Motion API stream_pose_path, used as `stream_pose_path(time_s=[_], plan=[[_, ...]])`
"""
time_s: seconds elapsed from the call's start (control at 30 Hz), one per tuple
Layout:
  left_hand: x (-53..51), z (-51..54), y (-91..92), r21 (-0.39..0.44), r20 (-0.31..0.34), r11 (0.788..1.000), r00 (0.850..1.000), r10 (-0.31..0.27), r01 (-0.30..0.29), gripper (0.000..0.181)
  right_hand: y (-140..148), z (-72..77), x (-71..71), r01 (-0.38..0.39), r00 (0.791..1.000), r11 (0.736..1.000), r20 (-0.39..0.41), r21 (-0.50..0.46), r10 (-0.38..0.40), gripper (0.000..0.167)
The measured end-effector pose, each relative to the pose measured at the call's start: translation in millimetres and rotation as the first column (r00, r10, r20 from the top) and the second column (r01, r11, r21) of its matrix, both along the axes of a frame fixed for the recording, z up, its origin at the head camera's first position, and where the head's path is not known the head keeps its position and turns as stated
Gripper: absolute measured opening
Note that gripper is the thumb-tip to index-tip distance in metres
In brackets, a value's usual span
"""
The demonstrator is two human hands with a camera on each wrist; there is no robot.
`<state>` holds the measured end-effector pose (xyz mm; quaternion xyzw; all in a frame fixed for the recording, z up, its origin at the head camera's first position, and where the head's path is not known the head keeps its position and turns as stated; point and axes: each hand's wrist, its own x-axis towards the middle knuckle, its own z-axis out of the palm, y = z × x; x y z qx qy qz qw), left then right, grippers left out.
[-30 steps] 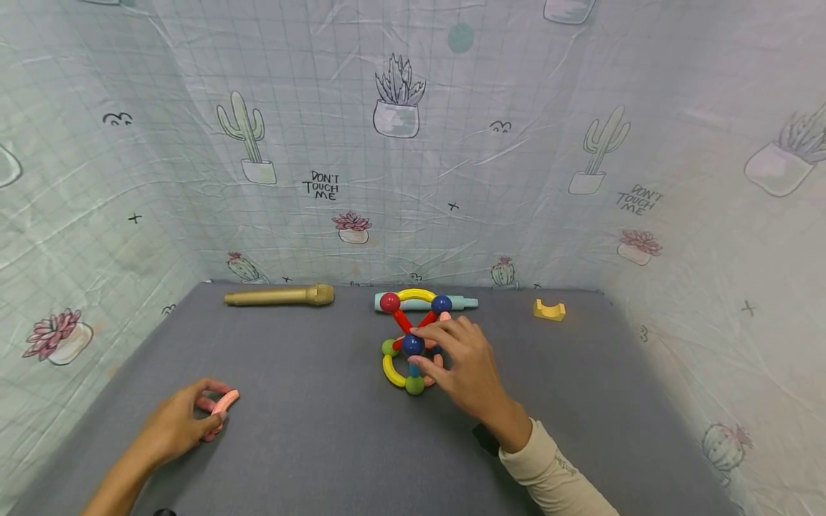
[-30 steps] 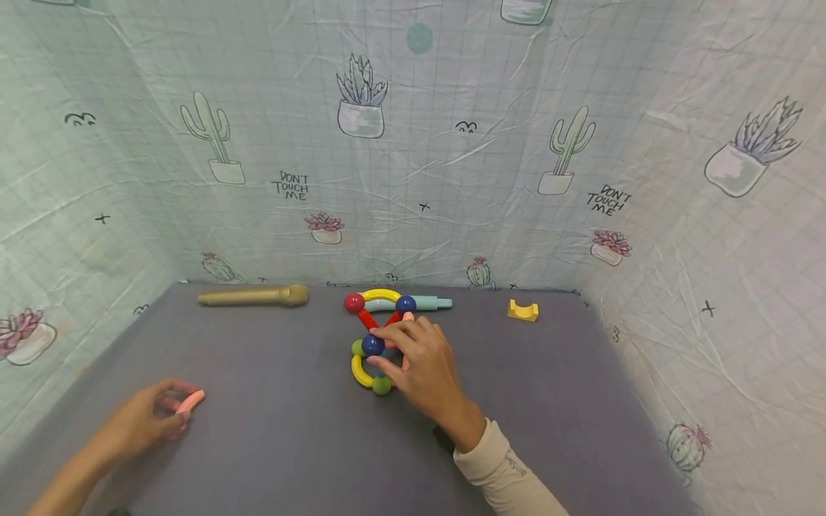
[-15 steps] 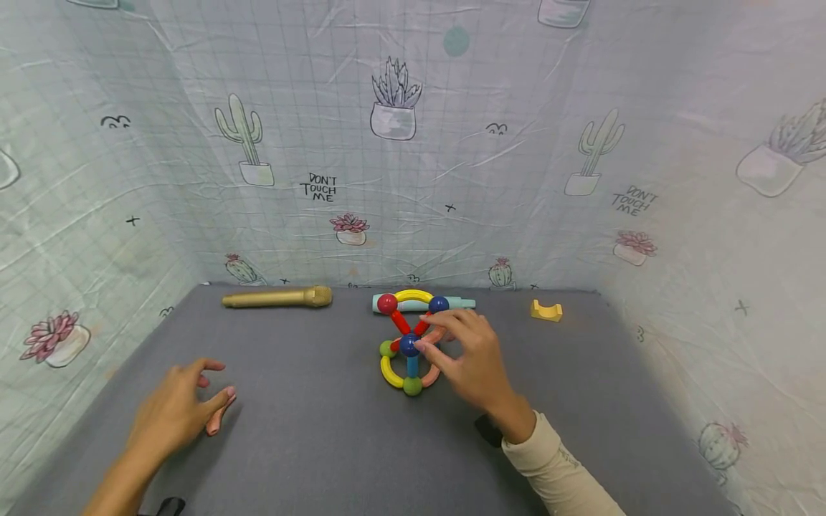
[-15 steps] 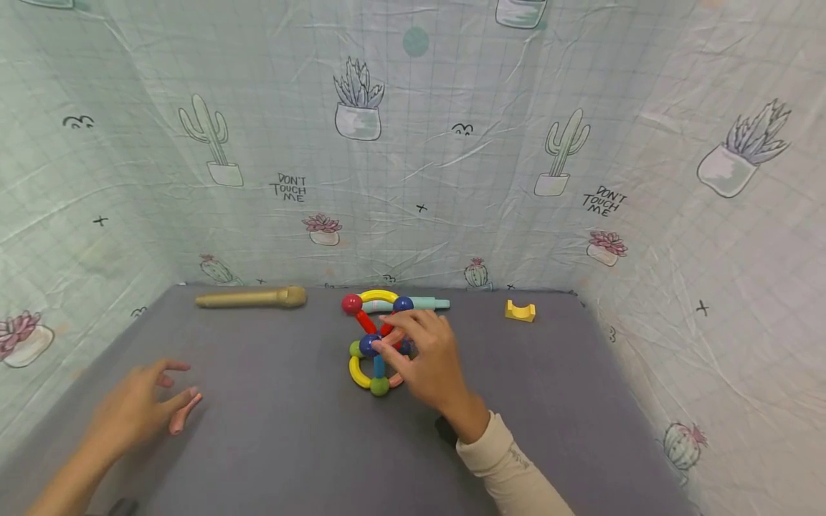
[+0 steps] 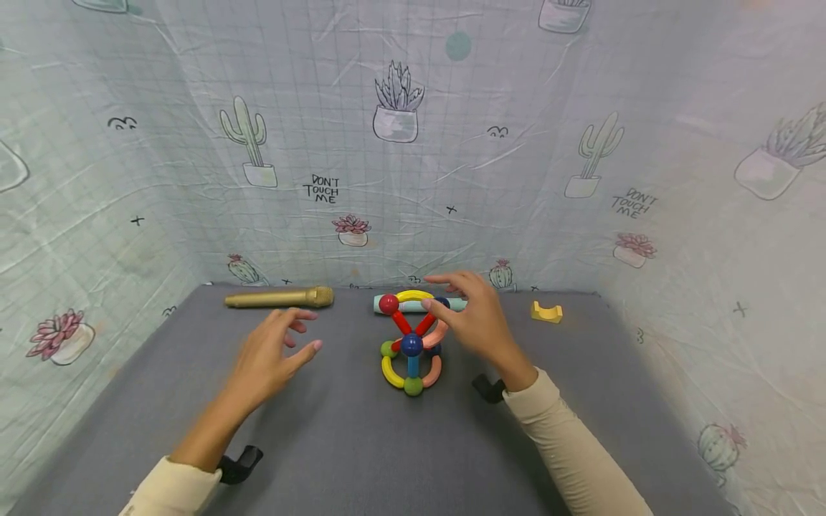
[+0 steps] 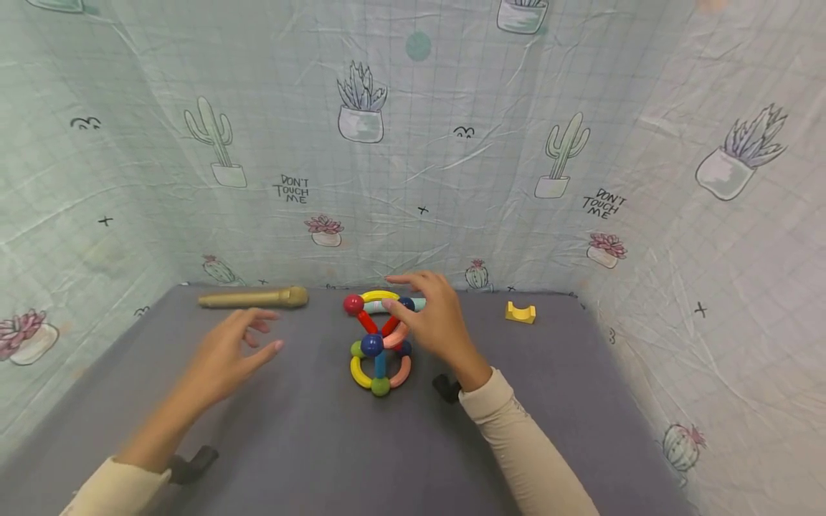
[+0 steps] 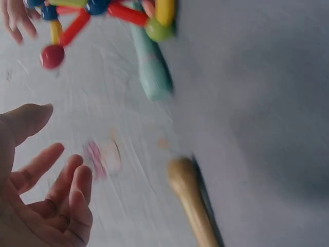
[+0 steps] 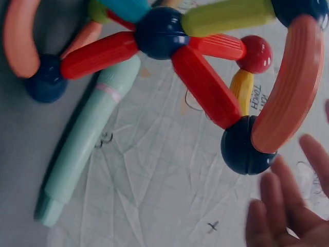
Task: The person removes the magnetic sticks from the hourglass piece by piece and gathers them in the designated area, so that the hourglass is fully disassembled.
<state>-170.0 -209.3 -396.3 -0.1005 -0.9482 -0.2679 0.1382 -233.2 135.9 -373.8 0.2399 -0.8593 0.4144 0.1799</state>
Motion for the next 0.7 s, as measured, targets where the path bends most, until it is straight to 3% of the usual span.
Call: stream_pose_path(time_s=[0.13, 0.27, 0.37, 0.5, 0.7], plan=[[-15.8, 4.0, 27.9, 0.065, 0.003, 0.995, 0.997, -0.074, 0.074, 0.048, -2, 3.9, -15.8, -0.097, 0.978, 0.995, 0.188, 0.019, 0.091, 0.038], [-32.0, 5.4, 50.8, 0.106, 0.018, 0.986, 0.992, -0.128, 0.126, 0.053, -7, 7.0, -28.2, -0.166, 0.924, 0.986, 0.352, 0.015, 0.15, 0.039], [-44.0, 3.9, 64.6, 0.137, 0.024, 0.975, 0.984, -0.179, 0.174, 0.056, -12, 9.7, -36.2, -0.196, 0.886, 0.98, 0.433, 0.025, 0.167, 0.038], [-56.1, 1.0, 79.2, 0.176, 0.018, 0.954, 0.968, -0.251, 0.244, 0.058, -19, 12.5, -44.2, -0.233, 0.859, 0.971, 0.48, 0.054, 0.179, 0.034], [-64.4, -4.5, 90.3, 0.213, -0.044, 0.94, 0.964, -0.261, 0.265, 0.048, -30, 13.0, -48.3, -0.248, 0.863, 0.964, 0.475, 0.101, 0.172, 0.027]])
